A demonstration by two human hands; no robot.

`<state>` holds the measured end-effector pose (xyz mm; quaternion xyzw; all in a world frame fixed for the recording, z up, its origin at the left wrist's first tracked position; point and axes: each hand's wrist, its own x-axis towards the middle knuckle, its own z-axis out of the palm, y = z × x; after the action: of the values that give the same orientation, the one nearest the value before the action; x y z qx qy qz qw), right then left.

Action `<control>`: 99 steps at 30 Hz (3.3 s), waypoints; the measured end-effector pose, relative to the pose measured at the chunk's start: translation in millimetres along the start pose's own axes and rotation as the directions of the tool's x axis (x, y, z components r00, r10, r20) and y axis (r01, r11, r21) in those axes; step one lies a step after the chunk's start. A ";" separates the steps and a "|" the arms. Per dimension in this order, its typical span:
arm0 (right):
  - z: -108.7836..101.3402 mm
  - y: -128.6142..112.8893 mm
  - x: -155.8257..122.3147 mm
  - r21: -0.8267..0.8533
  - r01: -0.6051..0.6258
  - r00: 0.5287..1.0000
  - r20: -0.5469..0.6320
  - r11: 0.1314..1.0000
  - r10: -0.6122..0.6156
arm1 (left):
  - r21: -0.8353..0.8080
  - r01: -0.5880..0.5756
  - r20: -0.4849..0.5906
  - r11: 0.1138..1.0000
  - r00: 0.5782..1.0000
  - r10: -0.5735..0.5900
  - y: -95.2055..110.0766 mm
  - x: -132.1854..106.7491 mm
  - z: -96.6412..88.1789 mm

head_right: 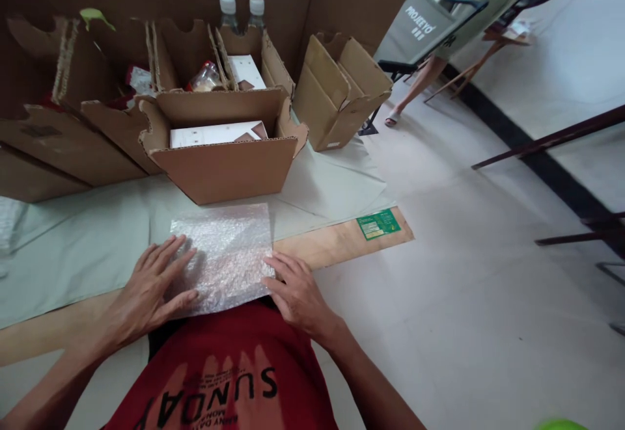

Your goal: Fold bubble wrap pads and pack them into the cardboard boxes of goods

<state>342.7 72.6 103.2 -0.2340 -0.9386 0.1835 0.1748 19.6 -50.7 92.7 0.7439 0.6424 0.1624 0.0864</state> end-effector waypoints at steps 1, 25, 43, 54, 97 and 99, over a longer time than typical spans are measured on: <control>-3.2 -1.7 0.0 0.056 0.006 0.999 -0.051 0.998 -0.003 | -0.048 0.002 -0.019 0.999 1.000 -0.003 0.6 -3.3 -7.9; 33.6 25.1 44.3 0.160 -0.450 0.823 -0.308 0.879 0.477 | -0.255 0.596 0.009 0.761 0.789 -0.615 6.6 74.4 -0.3; 9.9 43.5 83.6 0.068 -0.421 0.906 -0.019 0.905 0.423 | -0.165 0.520 -0.089 0.838 0.838 -0.538 -4.5 73.0 12.3; 44.3 -53.6 85.2 0.506 -0.392 0.918 0.160 0.769 0.363 | -0.154 0.475 -0.092 0.867 0.866 -0.491 -60.0 58.9 -69.8; 76.5 -40.4 139.4 0.635 -0.322 0.946 0.250 0.702 0.207 | -0.534 0.374 -0.340 0.758 0.726 -0.598 23.3 -20.5 5.8; 80.4 -40.9 140.4 0.612 -0.340 0.940 0.234 0.714 0.248 | -0.552 0.421 -0.318 0.720 0.691 -0.649 21.2 -19.2 6.3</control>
<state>177.6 88.5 84.5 -0.2931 -0.7782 0.5350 0.1492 39.1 -72.6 91.5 0.4101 0.7817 0.4517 0.1294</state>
